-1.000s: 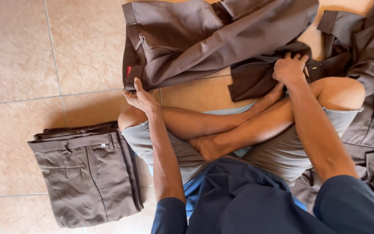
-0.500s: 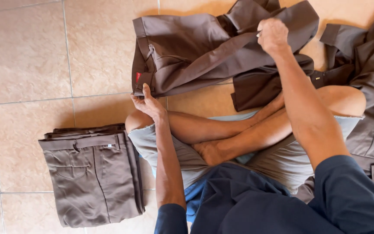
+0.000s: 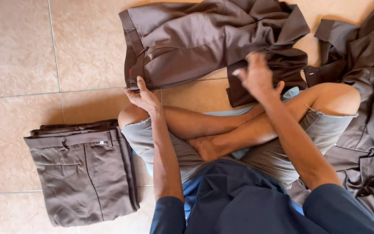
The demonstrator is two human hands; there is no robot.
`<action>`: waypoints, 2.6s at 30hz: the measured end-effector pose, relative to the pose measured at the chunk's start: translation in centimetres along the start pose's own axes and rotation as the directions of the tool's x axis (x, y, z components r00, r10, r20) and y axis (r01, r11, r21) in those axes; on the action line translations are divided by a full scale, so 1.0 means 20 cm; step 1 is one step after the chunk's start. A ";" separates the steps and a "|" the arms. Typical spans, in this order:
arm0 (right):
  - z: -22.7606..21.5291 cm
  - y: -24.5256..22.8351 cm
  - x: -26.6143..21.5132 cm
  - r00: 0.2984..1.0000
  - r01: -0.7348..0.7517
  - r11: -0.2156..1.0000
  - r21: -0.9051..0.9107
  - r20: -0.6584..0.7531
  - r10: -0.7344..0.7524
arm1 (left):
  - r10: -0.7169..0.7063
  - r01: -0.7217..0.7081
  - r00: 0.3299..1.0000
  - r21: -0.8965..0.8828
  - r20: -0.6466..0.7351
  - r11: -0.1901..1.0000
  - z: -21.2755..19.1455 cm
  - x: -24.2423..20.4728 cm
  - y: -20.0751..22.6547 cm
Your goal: A person sitting on the floor folds brown trousers and stacks them neatly.
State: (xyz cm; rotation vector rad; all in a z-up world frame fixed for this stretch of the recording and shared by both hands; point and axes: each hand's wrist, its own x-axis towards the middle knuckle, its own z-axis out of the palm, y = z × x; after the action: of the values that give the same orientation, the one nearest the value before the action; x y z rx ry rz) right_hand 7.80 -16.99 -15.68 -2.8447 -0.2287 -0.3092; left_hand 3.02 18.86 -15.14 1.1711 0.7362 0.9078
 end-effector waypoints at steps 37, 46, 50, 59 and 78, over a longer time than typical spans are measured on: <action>-0.15 0.05 0.23 0.902 0.374 0.857 0.353 -0.353 -0.249 | -0.150 0.148 0.987 -0.038 -0.051 0.988 -0.02 0.01 0.07; 0.16 0.45 0.17 0.997 0.039 0.994 0.101 -0.067 -0.032 | -0.202 0.198 0.979 -0.152 -0.014 0.968 0.03 0.03 0.15; 0.00 0.14 0.11 0.996 0.050 0.998 0.031 -0.075 -0.048 | -0.259 0.253 0.965 -0.108 -0.050 0.961 0.02 0.00 0.19; 0.25 -0.28 -0.03 0.884 0.466 0.854 -0.234 0.067 -0.463 | -0.231 0.222 0.972 -0.160 -0.038 0.962 -0.01 0.03 0.08; -0.10 -0.13 0.15 0.828 0.383 0.919 -0.094 -0.407 -0.387 | -0.286 0.291 0.956 -0.284 0.059 0.914 -0.03 0.15 0.14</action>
State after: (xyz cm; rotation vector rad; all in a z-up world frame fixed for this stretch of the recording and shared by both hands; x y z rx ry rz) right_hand 9.77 -14.75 -12.42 -2.6309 -0.7127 -0.9910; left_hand 3.36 22.20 -12.62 0.7837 0.7126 0.7269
